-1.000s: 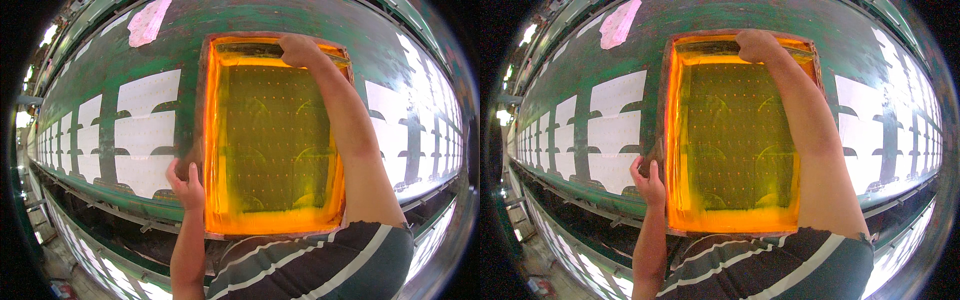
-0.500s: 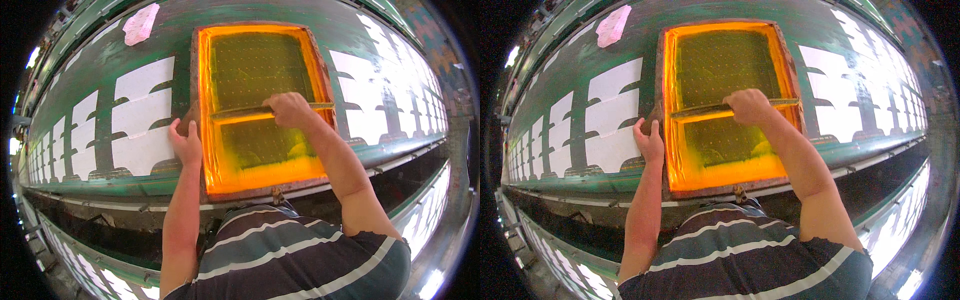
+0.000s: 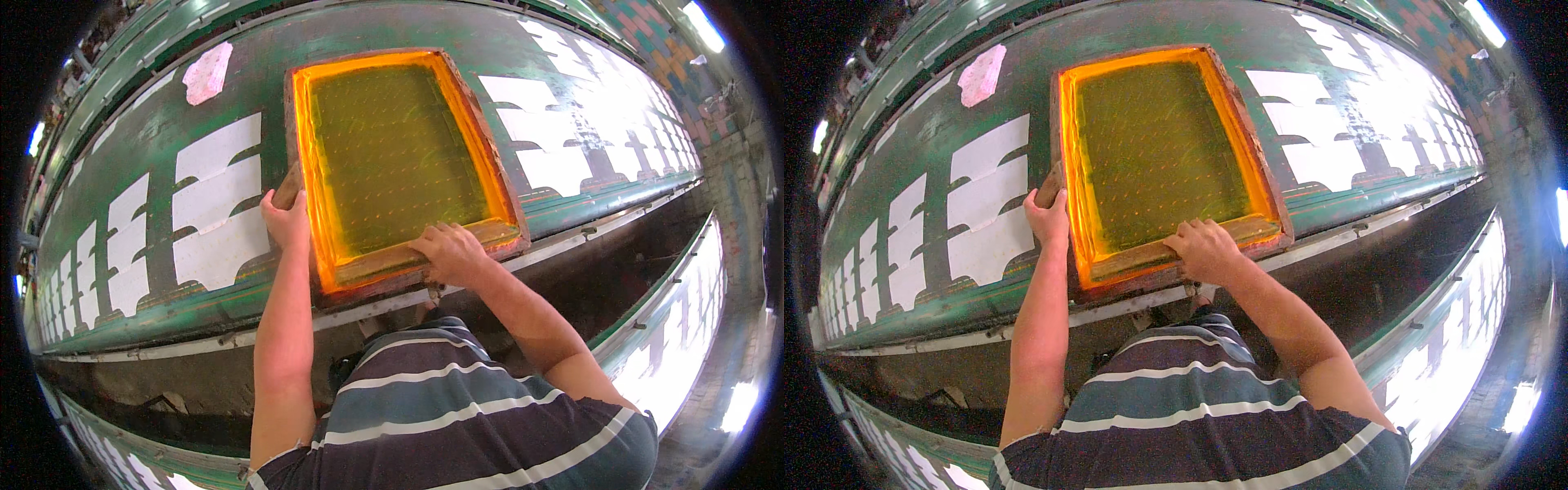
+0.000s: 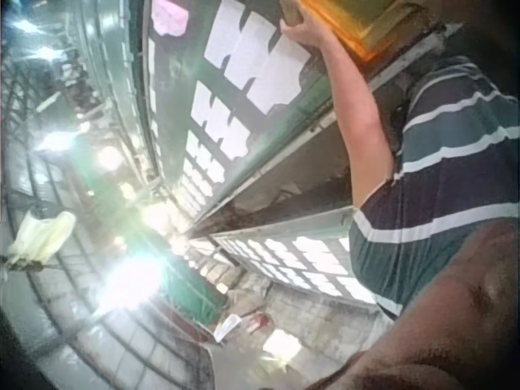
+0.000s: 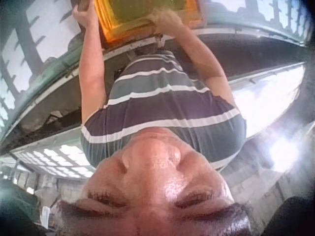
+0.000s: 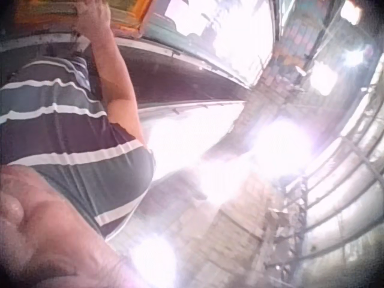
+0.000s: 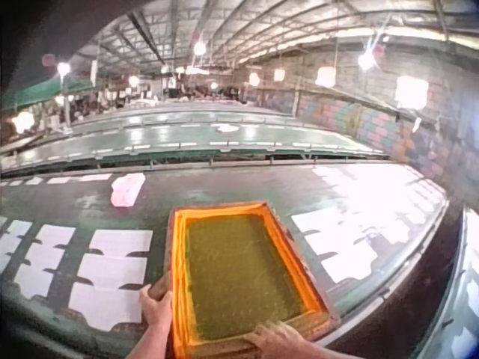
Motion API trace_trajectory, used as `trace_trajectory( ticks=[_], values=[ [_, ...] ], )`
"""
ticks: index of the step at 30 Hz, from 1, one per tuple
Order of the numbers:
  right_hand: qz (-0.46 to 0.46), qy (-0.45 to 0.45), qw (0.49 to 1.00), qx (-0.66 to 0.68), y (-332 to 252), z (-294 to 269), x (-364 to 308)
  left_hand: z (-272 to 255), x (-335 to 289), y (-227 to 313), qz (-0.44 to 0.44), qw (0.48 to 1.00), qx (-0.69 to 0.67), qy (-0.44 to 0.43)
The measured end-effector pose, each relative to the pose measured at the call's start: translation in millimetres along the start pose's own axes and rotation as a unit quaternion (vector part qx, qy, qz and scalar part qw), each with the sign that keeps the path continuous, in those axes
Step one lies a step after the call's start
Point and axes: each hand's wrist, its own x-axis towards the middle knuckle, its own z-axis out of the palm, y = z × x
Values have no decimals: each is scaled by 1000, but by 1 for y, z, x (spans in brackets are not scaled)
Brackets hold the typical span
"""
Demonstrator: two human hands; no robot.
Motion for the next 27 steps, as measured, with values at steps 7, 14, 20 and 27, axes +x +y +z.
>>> trace_trajectory(
  ticks=[7, 14, 20, 27],
  values=[
    [-61, 6, 994, 88, 14, 10, -30, -2, -2, -1, -12, 1000, -7, -6],
    [-46, 151, 959, 234, 110, 2, -78, 4, 7, -17, -50, 997, 9, 52],
    [194, 242, 932, 189, 205, -5, -87, 2, 8, -7, -88, 996, 9, 30],
    [311, 152, 889, 299, 232, 3, -57, 2, 2, 5, -107, 992, -58, 18]
  ],
)
